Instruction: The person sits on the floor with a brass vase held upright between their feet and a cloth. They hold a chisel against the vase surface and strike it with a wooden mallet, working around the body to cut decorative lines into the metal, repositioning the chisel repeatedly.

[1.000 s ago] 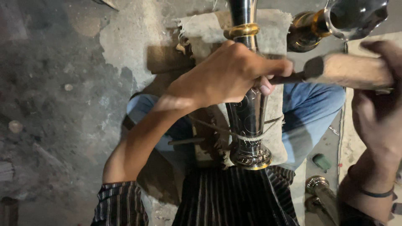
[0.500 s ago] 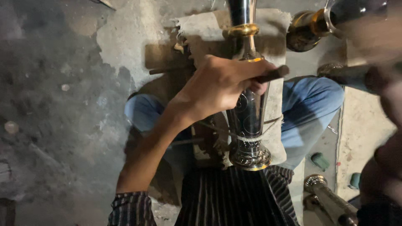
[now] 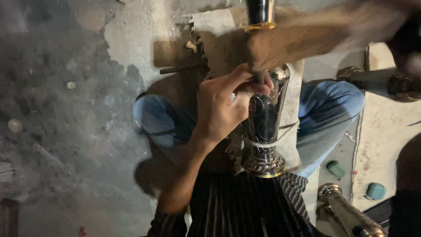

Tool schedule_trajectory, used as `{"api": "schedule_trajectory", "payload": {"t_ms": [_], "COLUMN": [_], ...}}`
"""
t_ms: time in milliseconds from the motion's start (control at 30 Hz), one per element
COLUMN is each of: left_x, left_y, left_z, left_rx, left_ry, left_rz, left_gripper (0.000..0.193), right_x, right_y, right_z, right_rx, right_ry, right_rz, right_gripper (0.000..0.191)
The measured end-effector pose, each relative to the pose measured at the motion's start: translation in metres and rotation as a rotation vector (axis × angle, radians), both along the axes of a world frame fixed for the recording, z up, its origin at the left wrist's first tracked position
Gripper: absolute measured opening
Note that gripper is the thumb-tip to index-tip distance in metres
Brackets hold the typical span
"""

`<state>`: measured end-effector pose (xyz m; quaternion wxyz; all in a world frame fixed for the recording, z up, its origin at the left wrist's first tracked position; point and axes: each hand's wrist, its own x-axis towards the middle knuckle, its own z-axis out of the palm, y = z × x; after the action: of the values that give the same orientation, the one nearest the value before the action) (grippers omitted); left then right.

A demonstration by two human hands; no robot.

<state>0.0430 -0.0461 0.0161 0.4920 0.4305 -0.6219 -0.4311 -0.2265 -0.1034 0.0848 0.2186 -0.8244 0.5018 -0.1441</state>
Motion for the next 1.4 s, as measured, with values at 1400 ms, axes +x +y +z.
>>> {"api": "schedule_trajectory", "payload": {"t_ms": [1400], "left_x": [-0.051], "left_y": [0.055], "left_z": [-0.075], "left_rx": [-0.162], "left_ry": [0.236], "left_rz": [0.543], "left_gripper": [0.016], "right_x": [0.082], "right_y": [-0.007], "right_z": [0.037], "right_rx": [-0.346], "right_ry": [0.319], "right_rz": [0.510], "right_gripper": [0.066]}}
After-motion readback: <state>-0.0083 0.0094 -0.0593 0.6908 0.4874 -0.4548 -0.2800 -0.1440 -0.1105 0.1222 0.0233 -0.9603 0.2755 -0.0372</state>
